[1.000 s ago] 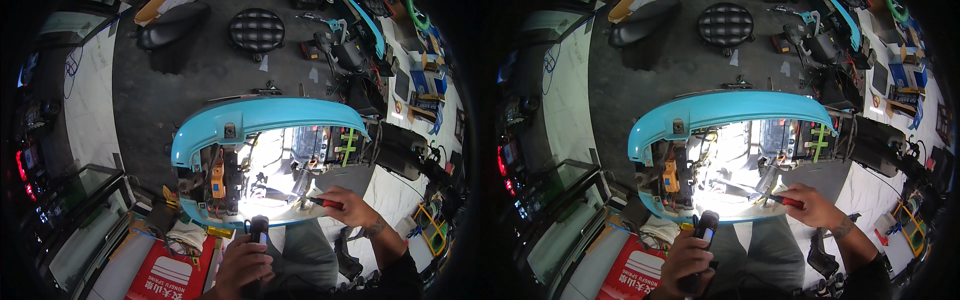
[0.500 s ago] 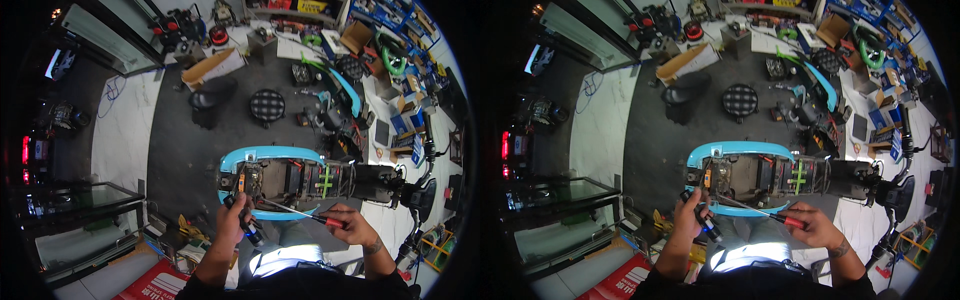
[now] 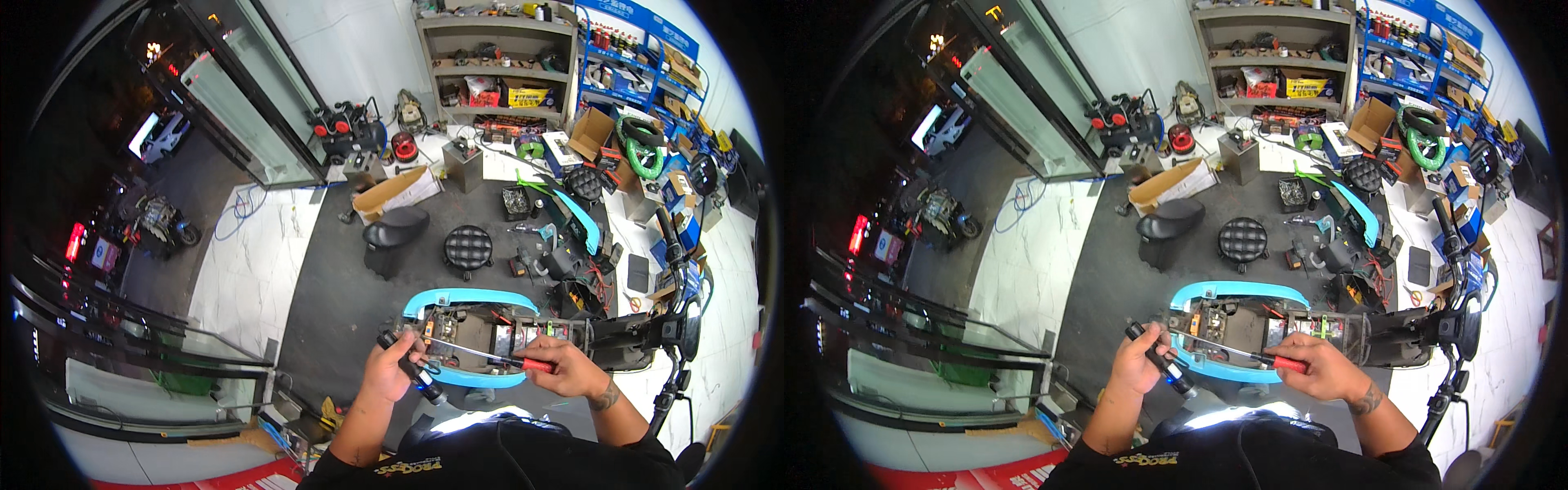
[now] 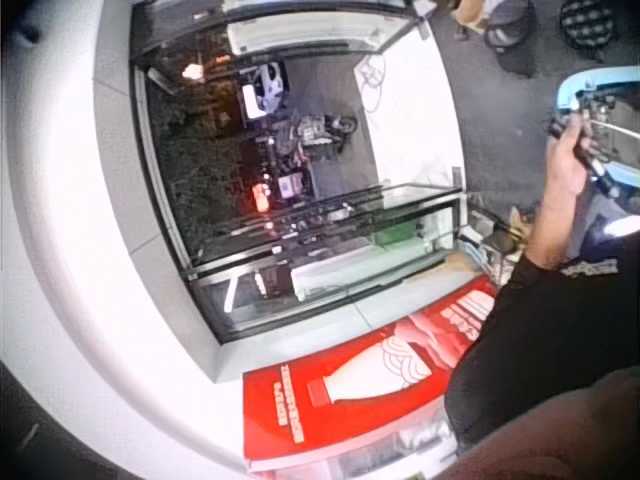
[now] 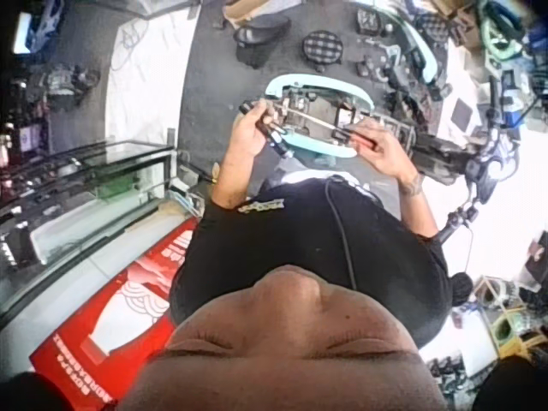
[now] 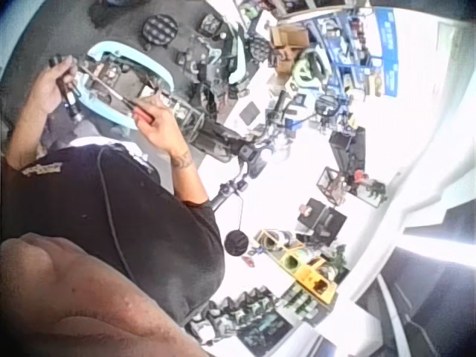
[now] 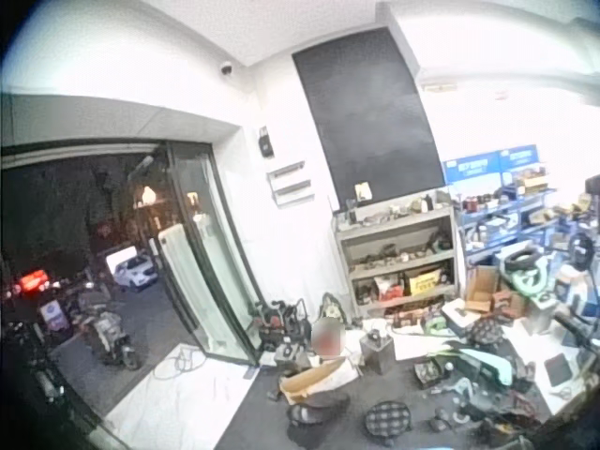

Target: The person works on a light blue scooter in a workshop, using a screwdriver to remove and reattach the front fairing and inspecting the internal wiring and components. They briefly exit the shop to open the seat of a black scooter parked outside, then return to continue adjusting the blue scooter's front assembly.

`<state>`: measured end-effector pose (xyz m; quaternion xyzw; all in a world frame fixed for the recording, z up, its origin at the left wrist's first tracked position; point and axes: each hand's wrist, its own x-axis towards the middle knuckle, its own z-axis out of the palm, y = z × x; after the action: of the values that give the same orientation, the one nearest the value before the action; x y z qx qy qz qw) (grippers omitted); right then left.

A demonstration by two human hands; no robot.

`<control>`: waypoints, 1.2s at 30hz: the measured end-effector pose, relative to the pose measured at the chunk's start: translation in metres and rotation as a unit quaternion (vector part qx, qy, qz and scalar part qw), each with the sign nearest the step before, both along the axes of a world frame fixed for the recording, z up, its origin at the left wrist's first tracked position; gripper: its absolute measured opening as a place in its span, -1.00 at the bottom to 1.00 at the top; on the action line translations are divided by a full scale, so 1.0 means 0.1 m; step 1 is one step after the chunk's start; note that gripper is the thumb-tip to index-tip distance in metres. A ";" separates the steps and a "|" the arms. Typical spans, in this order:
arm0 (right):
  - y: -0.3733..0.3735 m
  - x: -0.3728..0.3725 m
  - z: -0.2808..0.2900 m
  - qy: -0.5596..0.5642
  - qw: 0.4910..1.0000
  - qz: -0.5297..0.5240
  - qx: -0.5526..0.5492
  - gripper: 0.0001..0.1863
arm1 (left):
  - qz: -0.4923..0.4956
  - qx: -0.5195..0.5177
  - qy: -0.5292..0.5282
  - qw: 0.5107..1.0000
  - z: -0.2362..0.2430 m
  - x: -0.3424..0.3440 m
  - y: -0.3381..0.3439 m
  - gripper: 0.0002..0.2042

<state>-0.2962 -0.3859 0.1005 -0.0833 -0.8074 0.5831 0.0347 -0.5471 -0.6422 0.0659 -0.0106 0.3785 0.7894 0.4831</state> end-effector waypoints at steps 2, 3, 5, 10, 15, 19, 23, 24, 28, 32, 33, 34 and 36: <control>-0.11 0.00 0.05 0.028 0.999 0.002 0.024 -0.58 | 0.016 -0.005 0.022 1.000 0.03 0.00 -0.08 -0.80; -0.18 0.01 0.07 0.036 0.999 -0.006 0.026 -0.58 | 0.028 0.002 0.040 0.999 0.04 -0.01 -0.12 -0.80; -0.33 0.04 0.12 0.018 0.999 -0.020 0.022 -0.59 | 0.055 0.003 0.035 0.998 0.05 -0.05 -0.21 -0.79; -0.82 0.00 0.14 0.066 0.997 -0.039 0.028 -0.58 | 0.030 0.019 0.051 0.998 0.07 -0.13 -0.50 -0.78; -1.34 -0.04 0.15 0.072 0.995 -0.057 0.039 -0.58 | 0.040 0.026 0.048 0.998 0.11 -0.14 -0.83 -0.76; -1.69 -0.03 0.21 0.071 0.991 -0.093 0.067 -0.59 | 0.043 0.014 0.080 0.996 0.13 -0.18 -1.03 -0.76; -1.93 -0.01 0.22 0.069 0.985 -0.123 0.099 -0.60 | 0.051 -0.035 0.144 0.988 0.16 -0.23 -1.10 -0.77; -1.97 -0.01 0.21 0.046 0.987 -0.128 0.085 -0.60 | 0.048 -0.047 0.146 0.987 0.17 -0.24 -1.10 -0.77; -1.95 -0.02 0.20 0.036 0.983 -0.131 0.120 -0.59 | 0.039 -0.034 0.127 0.991 0.18 -0.25 -1.09 -0.77; -1.71 -0.04 0.18 0.049 0.980 -0.112 0.159 -0.59 | 0.063 -0.080 0.152 0.983 0.17 -0.20 -0.97 -0.76; -1.63 -0.03 0.16 0.048 0.978 -0.108 0.171 -0.58 | 0.061 -0.094 0.151 0.982 0.16 -0.18 -0.91 -0.76; -1.53 -0.03 0.12 0.064 0.969 -0.101 0.214 -0.57 | 0.066 -0.101 0.142 0.982 0.14 -0.16 -0.84 -0.76; -1.29 -0.02 -0.01 0.079 0.951 -0.083 0.287 -0.55 | 0.077 -0.118 0.126 0.982 0.09 -0.10 -0.64 -0.75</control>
<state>-0.2985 -0.5145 0.0996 -0.0903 -0.9255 0.3266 0.1693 -0.5575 -0.7066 0.0748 0.0031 0.5250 0.7692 0.3642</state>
